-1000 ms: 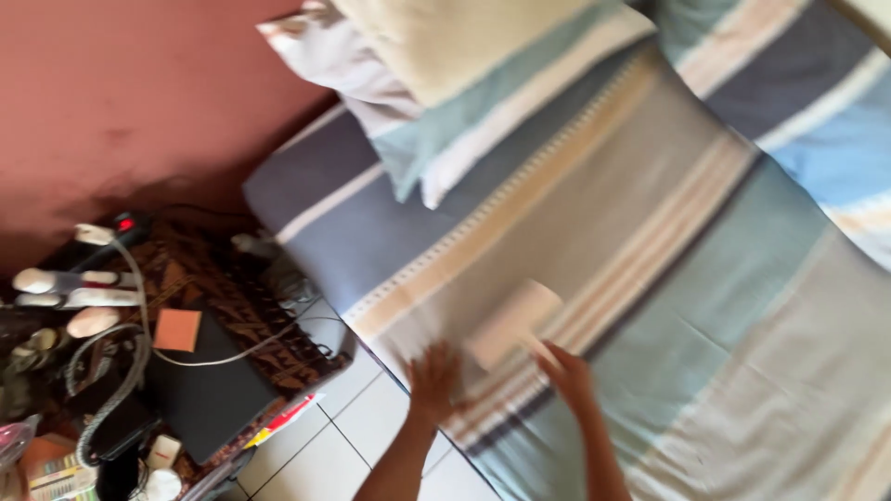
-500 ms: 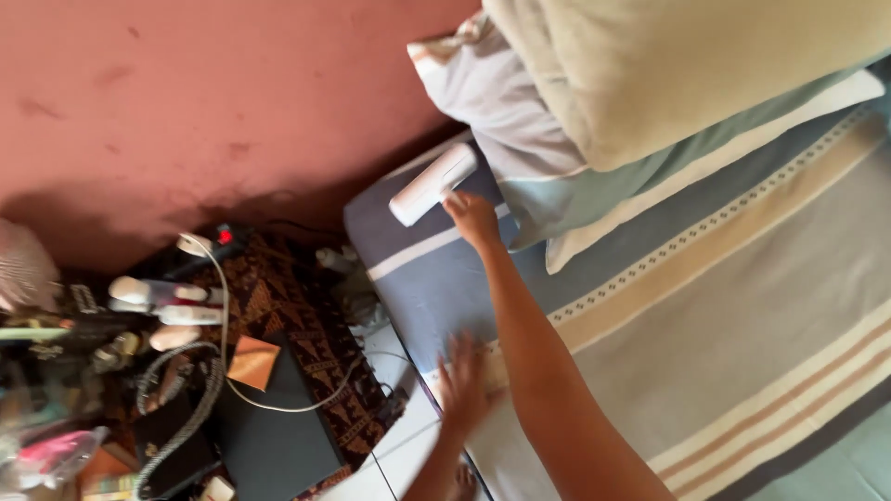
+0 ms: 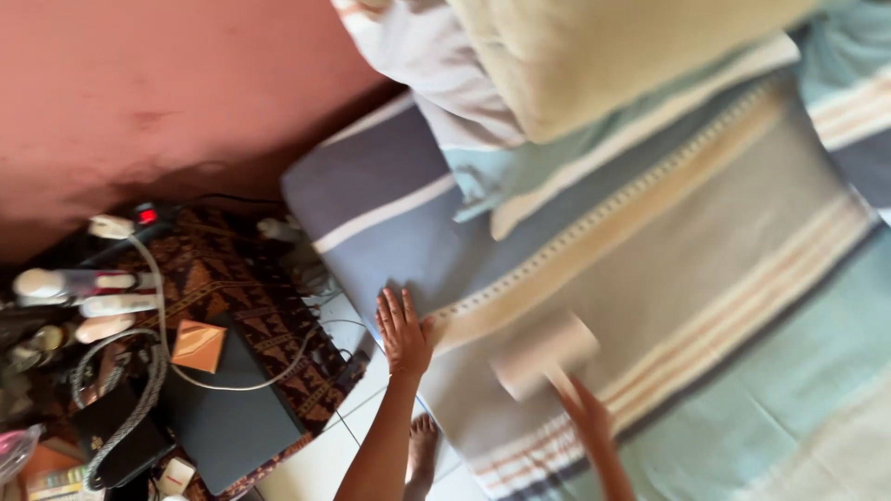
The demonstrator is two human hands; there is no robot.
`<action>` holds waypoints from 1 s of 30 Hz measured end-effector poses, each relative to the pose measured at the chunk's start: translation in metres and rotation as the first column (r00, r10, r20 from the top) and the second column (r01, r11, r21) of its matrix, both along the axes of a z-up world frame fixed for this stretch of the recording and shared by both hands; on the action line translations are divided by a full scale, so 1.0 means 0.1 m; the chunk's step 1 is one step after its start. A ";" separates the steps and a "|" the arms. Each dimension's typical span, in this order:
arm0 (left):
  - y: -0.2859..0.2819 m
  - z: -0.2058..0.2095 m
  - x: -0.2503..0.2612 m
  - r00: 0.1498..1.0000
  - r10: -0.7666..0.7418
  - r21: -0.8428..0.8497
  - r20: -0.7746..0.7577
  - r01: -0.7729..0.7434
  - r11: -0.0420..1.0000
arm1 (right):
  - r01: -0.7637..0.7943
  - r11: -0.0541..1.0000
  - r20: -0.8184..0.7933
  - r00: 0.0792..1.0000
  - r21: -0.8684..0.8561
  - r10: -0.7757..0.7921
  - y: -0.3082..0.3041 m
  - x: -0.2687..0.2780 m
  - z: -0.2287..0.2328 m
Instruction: The person is cleaning the bed by using a lint roller to remove debris and then sweeping the surface with a broom.
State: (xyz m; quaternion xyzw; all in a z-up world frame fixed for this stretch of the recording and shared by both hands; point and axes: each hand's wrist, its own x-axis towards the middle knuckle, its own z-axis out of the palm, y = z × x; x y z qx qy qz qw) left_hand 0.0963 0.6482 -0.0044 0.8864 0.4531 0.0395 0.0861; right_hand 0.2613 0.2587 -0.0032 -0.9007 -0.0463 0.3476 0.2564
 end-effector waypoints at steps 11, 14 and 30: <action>-0.49 -0.57 -0.06 0.646 0.006 -0.164 0.763 0.184 0.969 | 0.127 0.937 0.003 0.991 0.325 -0.136 -0.32 -0.33 0.34; -0.75 -0.18 -0.06 0.370 0.518 -0.588 0.771 0.103 0.802 | -0.180 0.920 0.066 0.984 0.348 0.168 0.91 -0.31 0.18; -4.70 0.20 -0.92 0.970 -0.244 -0.285 -0.011 0.230 0.930 | 0.528 0.807 -0.112 0.814 -0.263 -0.569 -5.97 -2.20 1.12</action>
